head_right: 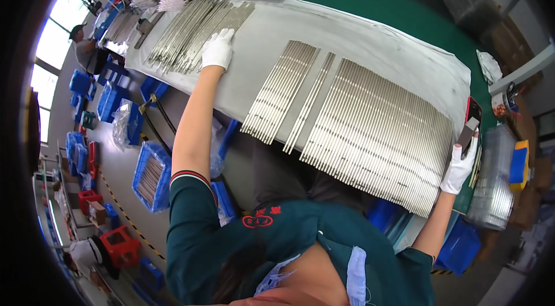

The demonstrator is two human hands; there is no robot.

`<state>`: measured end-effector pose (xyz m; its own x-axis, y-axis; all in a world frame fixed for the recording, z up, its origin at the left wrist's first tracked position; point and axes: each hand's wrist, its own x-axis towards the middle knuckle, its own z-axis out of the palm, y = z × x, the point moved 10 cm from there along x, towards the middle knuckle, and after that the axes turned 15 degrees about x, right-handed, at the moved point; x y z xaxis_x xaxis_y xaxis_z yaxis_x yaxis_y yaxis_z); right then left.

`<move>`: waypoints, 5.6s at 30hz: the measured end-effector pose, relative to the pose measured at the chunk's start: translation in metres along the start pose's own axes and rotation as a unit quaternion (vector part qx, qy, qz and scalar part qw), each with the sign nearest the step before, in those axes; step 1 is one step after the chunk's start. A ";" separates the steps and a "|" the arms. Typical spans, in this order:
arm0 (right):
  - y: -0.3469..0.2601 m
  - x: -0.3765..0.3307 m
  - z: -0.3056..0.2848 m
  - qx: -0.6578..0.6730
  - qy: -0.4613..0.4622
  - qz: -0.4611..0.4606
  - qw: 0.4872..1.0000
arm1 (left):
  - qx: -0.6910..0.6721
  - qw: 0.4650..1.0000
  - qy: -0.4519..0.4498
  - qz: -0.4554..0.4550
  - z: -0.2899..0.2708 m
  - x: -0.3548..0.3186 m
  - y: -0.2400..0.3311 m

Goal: Aligning small metal rods into uniform groups on a workbench surface for sorting.

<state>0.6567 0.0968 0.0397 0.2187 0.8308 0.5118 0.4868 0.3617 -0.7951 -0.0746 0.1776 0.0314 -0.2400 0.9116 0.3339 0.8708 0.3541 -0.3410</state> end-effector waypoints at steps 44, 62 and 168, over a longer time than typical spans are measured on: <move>0.003 0.004 -0.008 -0.086 0.015 0.022 0.996 | -0.184 0.869 0.112 0.446 -0.153 -0.138 0.194; -0.003 0.002 -0.004 -0.046 0.011 0.019 0.999 | -0.198 0.877 0.086 0.429 -0.141 -0.130 0.184; -0.010 0.002 -0.009 -0.049 0.044 0.038 0.997 | -0.181 0.858 0.072 0.476 -0.151 -0.125 0.216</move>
<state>0.6598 0.0913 0.0513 0.3285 0.8124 0.4817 0.5449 0.2536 -0.7992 0.2083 0.1087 0.0487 0.6865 0.7073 0.1687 0.7251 -0.6481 -0.2329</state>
